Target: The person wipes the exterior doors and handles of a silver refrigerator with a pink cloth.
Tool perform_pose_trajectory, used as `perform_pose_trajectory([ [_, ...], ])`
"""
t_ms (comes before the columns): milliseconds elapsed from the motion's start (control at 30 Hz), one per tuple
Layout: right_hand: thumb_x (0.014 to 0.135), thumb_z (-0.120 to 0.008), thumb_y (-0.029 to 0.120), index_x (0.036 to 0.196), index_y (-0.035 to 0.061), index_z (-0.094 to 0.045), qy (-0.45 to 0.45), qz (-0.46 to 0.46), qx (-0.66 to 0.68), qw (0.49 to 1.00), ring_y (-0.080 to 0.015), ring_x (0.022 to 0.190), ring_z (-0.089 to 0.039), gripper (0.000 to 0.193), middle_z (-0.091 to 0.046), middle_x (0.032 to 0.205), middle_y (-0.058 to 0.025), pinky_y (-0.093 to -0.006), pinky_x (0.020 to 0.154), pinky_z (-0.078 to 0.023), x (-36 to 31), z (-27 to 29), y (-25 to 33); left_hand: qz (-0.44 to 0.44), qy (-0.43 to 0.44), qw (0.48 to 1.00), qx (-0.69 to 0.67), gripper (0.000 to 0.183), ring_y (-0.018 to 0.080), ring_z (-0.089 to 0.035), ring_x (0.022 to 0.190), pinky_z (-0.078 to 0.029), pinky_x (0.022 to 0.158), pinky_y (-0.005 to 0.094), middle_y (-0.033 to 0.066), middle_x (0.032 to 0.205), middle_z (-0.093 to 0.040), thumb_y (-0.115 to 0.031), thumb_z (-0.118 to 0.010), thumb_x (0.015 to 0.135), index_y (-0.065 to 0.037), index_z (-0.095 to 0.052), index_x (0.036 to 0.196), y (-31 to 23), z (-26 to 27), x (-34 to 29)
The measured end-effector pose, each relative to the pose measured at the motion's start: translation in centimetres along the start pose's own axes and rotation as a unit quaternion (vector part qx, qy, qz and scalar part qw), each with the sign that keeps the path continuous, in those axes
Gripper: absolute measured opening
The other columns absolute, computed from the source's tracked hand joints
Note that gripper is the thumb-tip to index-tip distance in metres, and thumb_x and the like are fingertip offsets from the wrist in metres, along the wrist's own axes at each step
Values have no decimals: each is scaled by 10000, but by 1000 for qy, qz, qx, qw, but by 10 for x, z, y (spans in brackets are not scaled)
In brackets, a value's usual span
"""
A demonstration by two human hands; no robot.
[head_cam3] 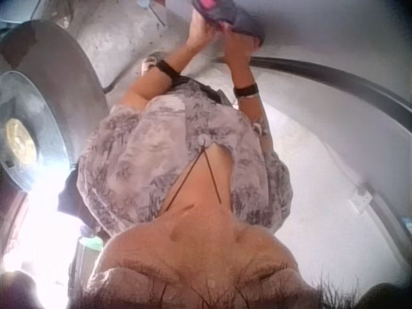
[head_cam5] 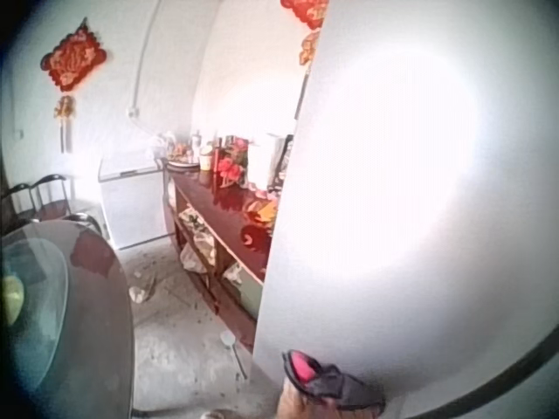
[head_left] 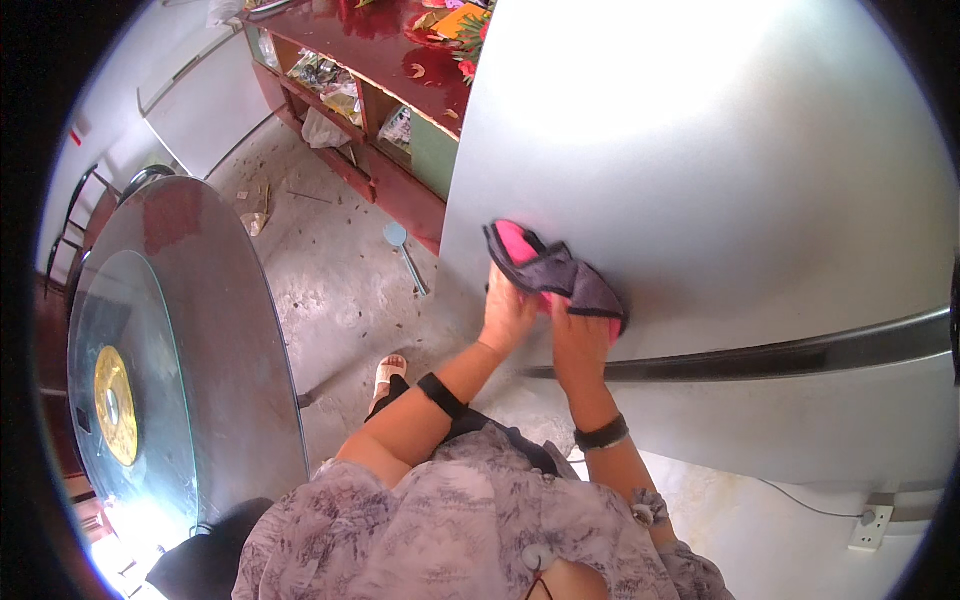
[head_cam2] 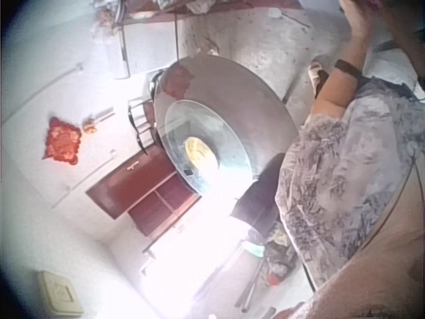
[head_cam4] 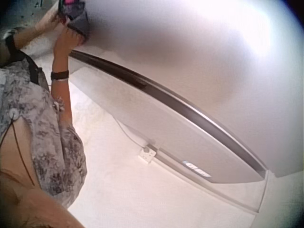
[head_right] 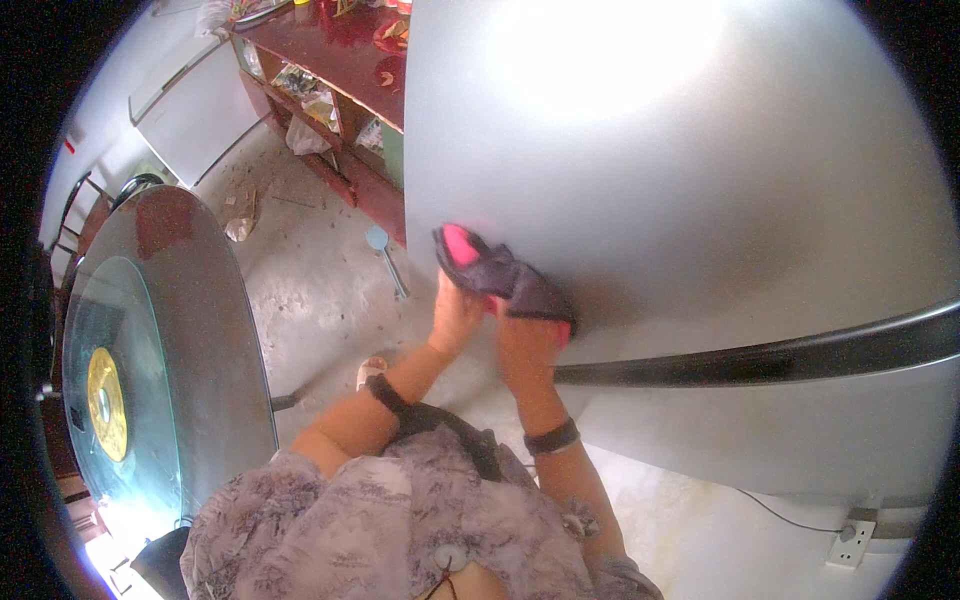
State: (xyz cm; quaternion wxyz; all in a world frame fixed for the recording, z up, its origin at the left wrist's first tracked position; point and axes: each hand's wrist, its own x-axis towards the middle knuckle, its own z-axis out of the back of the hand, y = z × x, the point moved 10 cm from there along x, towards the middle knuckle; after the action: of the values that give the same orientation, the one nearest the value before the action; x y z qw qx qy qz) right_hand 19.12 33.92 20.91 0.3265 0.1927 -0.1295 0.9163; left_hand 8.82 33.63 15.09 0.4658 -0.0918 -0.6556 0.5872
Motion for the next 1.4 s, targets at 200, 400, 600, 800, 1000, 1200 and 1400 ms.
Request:
perform_pose_trajectory([
  [200, 790, -484, 57, 1124, 25, -545, 17, -71, 23, 997, -385, 1178, -393, 340, -471, 1213, -222, -488, 960, -321, -58, 1, -42, 37, 156, 984, -82, 552, 436, -381, 1115, -338, 932, 450, 243, 1210, -414, 42, -513, 665, -7, -401, 1203, -5, -55, -52],
  [400, 752, -532, 73, 1100, 19, -549, -56, -155, 53, 985, -381, 1127, -426, 352, -491, 1185, -193, -492, 931, -333, -29, 46, -64, -131, 125, 977, 115, 524, 415, -349, 1157, -331, 919, 472, 224, 1246, -388, -1, -550, 680, 9, -430, 1190, -71, -31, 2],
  [600, 778, -551, 76, 1091, 30, -548, 25, -170, 24, 985, -356, 1038, -481, 316, -545, 1112, -151, -443, 890, -373, -55, -2, -65, -152, 193, 954, 170, 414, 390, -384, 1123, -333, 928, 467, 199, 1221, -413, -66, -563, 713, 9, -499, 1115, -42, -53, -33],
  [800, 840, -521, 165, 1096, 58, -559, 71, -102, 16, 992, -355, 1083, -455, 280, -526, 1132, -176, -452, 936, -343, -120, -37, -61, -154, 363, 875, 280, 353, 374, -366, 1164, -318, 953, 470, 190, 1225, -415, -118, -542, 747, -4, -525, 1081, 5, -81, -109],
  [1000, 789, -533, 148, 1170, 52, -511, -161, -315, 266, 897, -403, 1107, -439, 394, -500, 1162, -210, -475, 950, -331, -50, 71, -95, -210, 174, 931, 244, 503, 498, -283, 1183, -177, 1007, 618, 262, 1230, -382, -225, -585, 718, 3, -495, 1157, -101, -54, 3],
  [1200, 714, -486, 137, 1261, 6, -406, -318, -123, -123, 932, -464, 1051, -418, 568, -379, 1241, -316, -503, 942, -288, 37, 254, -85, -450, -52, 876, 166, 444, 513, -262, 1171, -142, 985, 617, 262, 1256, -353, -198, -555, 753, 32, -466, 1122, -285, -31, 112],
  [1400, 767, -497, 296, 1159, 22, -469, -346, -140, -112, 921, -454, 1068, -376, 479, -416, 1163, -263, -566, 896, -272, 21, 234, -80, -469, -58, 866, 161, 475, 421, -362, 1060, -204, 964, 578, 217, 1200, -406, -174, -587, 669, 17, -479, 1090, -297, -28, 108],
])
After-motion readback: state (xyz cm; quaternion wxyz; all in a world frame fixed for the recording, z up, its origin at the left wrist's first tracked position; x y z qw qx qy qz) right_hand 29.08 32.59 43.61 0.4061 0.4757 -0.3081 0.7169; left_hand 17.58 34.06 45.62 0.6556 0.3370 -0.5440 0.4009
